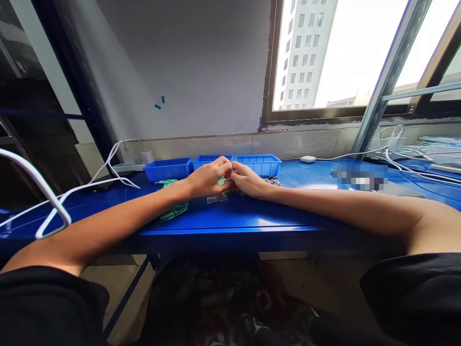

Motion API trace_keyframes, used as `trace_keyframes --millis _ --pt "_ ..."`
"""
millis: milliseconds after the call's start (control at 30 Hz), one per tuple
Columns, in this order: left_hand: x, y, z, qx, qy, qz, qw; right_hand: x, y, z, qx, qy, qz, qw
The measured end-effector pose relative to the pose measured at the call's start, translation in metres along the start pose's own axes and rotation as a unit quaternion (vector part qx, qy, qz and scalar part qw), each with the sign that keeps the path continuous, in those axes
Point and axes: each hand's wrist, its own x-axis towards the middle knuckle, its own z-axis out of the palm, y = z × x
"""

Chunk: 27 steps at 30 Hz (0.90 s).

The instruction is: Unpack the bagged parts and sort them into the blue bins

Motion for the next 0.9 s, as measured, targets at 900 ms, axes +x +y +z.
trace_keyframes --millis 900 --pt "-0.002 -0.006 0.004 0.016 -0.108 -0.106 0.988 -0.001 0.010 0.006 -0.097 0.058 -0.117 0.987"
